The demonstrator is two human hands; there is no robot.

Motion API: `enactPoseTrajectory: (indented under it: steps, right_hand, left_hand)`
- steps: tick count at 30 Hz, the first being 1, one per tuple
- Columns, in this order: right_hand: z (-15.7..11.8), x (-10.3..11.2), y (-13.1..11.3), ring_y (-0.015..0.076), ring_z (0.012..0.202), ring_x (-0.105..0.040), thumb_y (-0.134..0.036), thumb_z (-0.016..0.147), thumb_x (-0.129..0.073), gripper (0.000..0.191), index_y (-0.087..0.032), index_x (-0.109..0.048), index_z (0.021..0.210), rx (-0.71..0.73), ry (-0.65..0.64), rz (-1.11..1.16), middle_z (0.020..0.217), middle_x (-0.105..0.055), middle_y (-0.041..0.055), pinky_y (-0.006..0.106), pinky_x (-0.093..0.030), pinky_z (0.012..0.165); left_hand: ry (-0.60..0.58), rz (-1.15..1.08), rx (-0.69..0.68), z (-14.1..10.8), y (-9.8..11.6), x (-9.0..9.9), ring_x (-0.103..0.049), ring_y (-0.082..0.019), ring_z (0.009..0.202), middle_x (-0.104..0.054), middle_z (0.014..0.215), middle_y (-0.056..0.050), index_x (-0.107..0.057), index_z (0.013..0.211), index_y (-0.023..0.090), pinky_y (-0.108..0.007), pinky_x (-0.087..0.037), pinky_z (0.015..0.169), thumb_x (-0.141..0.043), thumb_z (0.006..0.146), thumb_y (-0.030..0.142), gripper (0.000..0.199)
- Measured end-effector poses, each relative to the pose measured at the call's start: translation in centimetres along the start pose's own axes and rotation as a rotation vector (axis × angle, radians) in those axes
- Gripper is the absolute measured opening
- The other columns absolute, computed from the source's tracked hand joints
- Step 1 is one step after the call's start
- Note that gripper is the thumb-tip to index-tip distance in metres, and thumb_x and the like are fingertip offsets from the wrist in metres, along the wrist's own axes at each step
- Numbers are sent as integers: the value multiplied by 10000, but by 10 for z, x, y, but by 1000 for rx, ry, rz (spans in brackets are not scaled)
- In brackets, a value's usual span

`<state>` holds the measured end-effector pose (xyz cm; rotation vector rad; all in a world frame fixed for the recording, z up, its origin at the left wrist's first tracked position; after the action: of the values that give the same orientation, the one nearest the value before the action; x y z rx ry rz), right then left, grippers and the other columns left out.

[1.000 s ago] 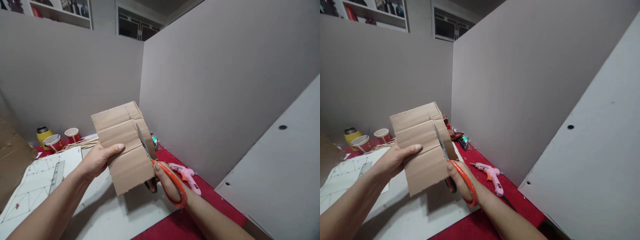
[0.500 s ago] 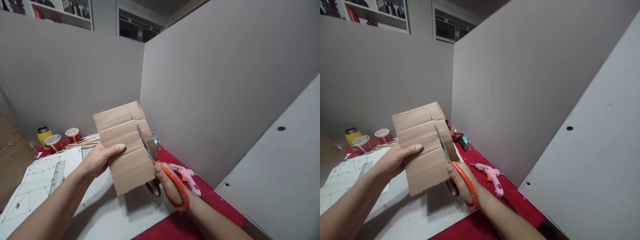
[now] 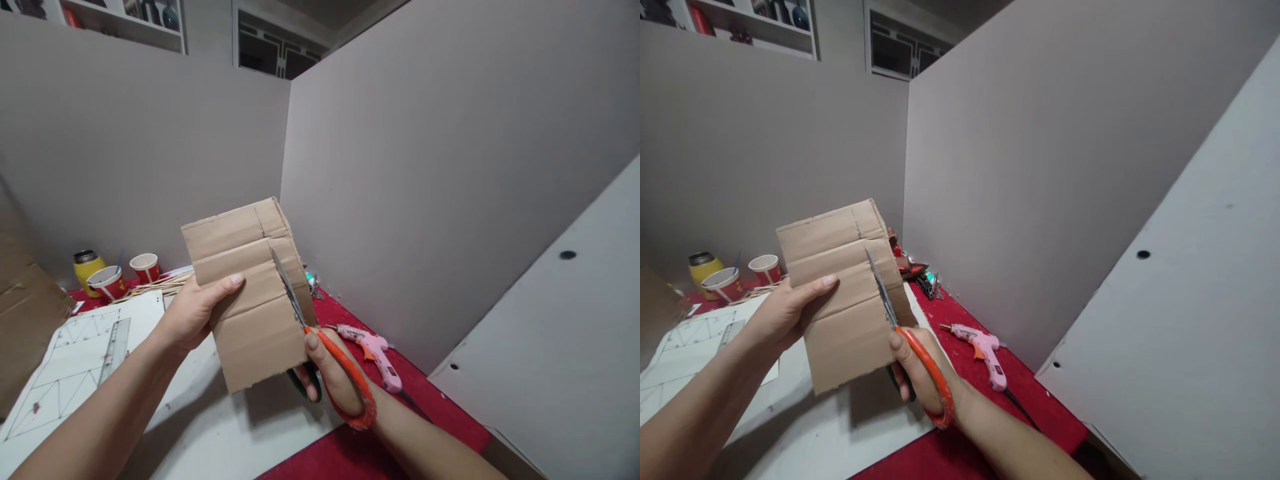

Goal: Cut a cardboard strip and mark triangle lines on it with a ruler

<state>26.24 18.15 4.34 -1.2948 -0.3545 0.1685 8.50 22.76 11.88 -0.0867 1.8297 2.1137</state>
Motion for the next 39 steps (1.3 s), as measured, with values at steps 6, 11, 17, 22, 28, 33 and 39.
enactPoseTrajectory:
  steps: [6, 11, 17, 22, 28, 33, 39]
  right_hand:
    - [-1, -2, 1, 96, 340, -431, -824, 873, -358, 684, -210, -497, 604, 2, -2, 26, 400, -431, -48, 240, -336, 417]
    - [2, -1, -4, 117, 432, -492, -806, 910, -272, 724, -197, -525, 612, 58, -49, 48, 494, -507, -9, 257, -363, 468]
    - [0, 4, -18, 132, 472, -507, -823, 892, -283, 738, -194, -529, 596, 16, -36, 0, 522, -525, 12, 272, -374, 493]
    - [-2, 4, -22, 135, 447, -492, -819, 893, -282, 739, -201, -522, 565, -10, -14, -26, 495, -514, 22, 270, -363, 462]
    - [-1, 4, -17, 128, 402, -475, -821, 885, -313, 720, -201, -514, 579, -4, 13, -8, 453, -487, 1, 258, -338, 422]
    - [-3, 0, -15, 116, 377, -457, -793, 910, -309, 716, -194, -522, 580, 15, 5, 27, 427, -455, -13, 247, -322, 402]
    - [-1, -4, -7, 98, 369, -426, -812, 889, -330, 726, -166, -614, 716, 11, -46, 60, 527, -501, -13, 241, -325, 375]
  left_hand:
    - [-6, -7, 0, -1, 1, 0, -721, -272, 1072, -742, 1228, -64, -562, 1421, 270, -347, -597, 929, -849, 750, 291, 730]
    - [-74, -32, 46, -1, -9, -7, -720, -286, 1066, -736, 1235, -93, -557, 1425, 237, -374, -587, 945, -844, 751, 325, 737]
    - [-106, -20, 56, -4, -14, -9, -698, -306, 1113, -707, 1287, -112, -574, 1404, 229, -398, -568, 967, -819, 774, 363, 689]
    - [-114, 5, 59, -4, -14, -9, -694, -324, 1119, -705, 1288, -121, -589, 1388, 227, -427, -567, 965, -803, 786, 376, 656]
    - [-123, -13, 63, -5, -13, -12, -701, -300, 1106, -712, 1281, -102, -590, 1386, 237, -400, -556, 986, -810, 784, 364, 654]
    - [-159, -27, 53, -6, -10, -15, -695, -297, 1118, -711, 1283, -100, -592, 1382, 230, -399, -557, 988, -807, 789, 364, 645]
    - [-107, -4, 65, 1, -1, -2, -695, -329, 1115, -754, 1181, -116, -663, 1296, 189, -387, -583, 935, -837, 738, 378, 614]
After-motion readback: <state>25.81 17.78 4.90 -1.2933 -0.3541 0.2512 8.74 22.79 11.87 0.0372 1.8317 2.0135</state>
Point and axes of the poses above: each hand's wrist, its own z-axis towards the middle knuckle, its own x-axis out of the back of the hand, y = z × x, the point moved 7 cm from there along z, towards the middle knuckle
